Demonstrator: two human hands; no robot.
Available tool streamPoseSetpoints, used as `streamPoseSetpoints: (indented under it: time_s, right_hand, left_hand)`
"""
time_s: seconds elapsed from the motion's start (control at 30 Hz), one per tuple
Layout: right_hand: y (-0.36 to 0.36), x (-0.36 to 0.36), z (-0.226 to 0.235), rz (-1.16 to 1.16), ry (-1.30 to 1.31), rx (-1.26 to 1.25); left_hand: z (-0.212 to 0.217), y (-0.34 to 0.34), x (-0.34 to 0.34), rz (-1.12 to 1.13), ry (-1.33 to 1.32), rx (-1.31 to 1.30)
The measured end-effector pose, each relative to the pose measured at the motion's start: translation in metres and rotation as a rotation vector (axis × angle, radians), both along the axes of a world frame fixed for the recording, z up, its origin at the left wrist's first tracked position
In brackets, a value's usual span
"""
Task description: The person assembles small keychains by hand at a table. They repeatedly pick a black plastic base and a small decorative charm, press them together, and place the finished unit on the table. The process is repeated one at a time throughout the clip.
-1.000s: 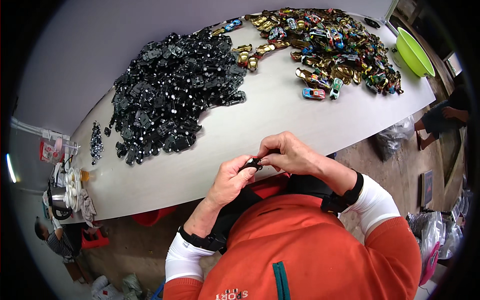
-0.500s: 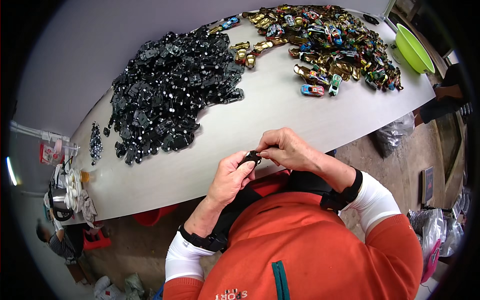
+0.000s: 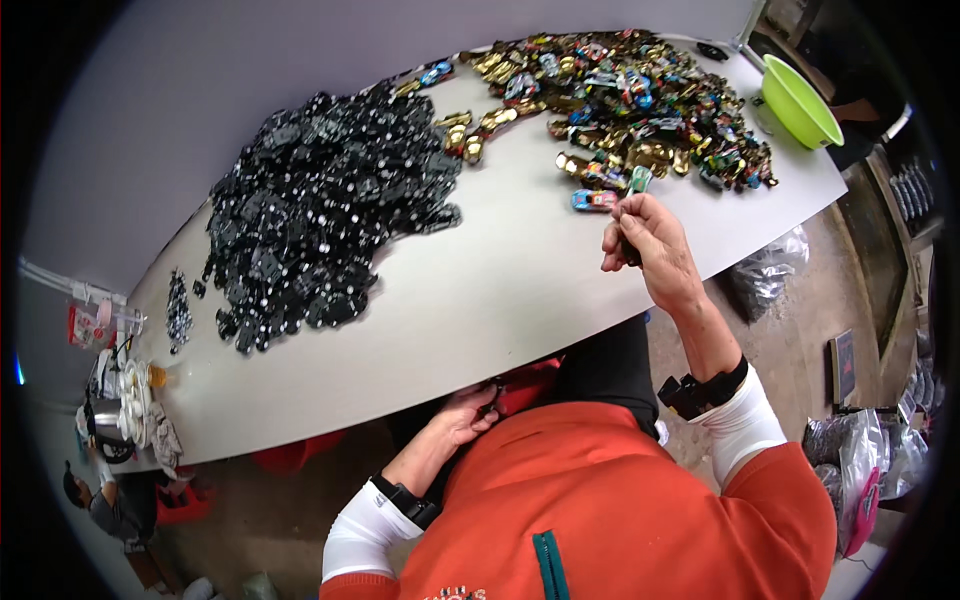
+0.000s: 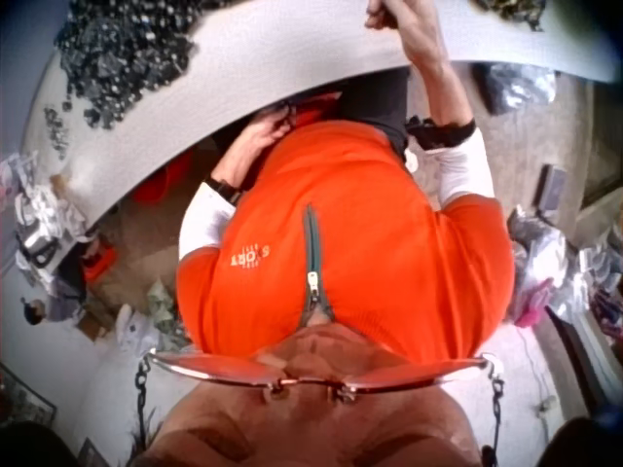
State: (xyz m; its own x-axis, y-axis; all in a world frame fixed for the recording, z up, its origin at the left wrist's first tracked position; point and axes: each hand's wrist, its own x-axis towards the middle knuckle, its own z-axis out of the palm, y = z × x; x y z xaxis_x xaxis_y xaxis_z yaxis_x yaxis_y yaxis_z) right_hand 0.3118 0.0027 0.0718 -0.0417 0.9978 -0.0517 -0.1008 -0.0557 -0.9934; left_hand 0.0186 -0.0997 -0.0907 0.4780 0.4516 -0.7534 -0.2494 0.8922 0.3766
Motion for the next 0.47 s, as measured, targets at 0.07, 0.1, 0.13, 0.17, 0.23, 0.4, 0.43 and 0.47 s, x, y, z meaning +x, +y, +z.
streamPoseSetpoints:
  time_s: [0.07, 0.1, 0.13, 0.17, 0.23, 0.4, 0.43, 0.47]
  right_hand:
    - [0.004, 0.031, -0.005, -0.138, -0.066, 0.073]
    - [0.009, 0.047, -0.011, -0.194, -0.161, 0.103]
    - [0.012, 0.060, -0.015, -0.284, -0.394, 0.087]
    - [0.018, 0.074, -0.030, -0.401, -0.709, 0.274]
    - [0.023, 0.078, -0.031, -0.382, -0.880, 0.155]
    - [0.049, 0.078, -0.054, -0.453, -0.971, 0.167]
    - [0.055, 0.075, -0.054, -0.479, -0.984, 0.095]
    - [0.063, 0.075, -0.056, -0.488, -1.068, 0.009]
  left_hand:
    - [-0.054, 0.013, -0.001, 0.126, 0.015, 0.008]
    - [-0.071, 0.016, -0.004, 0.158, 0.000, 0.049]
    - [-0.075, 0.014, -0.008, 0.111, -0.006, 0.077]
    - [-0.074, 0.018, -0.008, 0.066, -0.006, 0.107]
    - [-0.007, 0.012, 0.010, -0.320, 0.393, 0.354]
    - [0.047, -0.008, -0.010, -0.811, 0.644, 0.954]
    - [0.061, -0.009, -0.014, -0.854, 0.652, 0.978]
    - [0.076, -0.008, -0.016, -0.856, 0.617, 0.934]
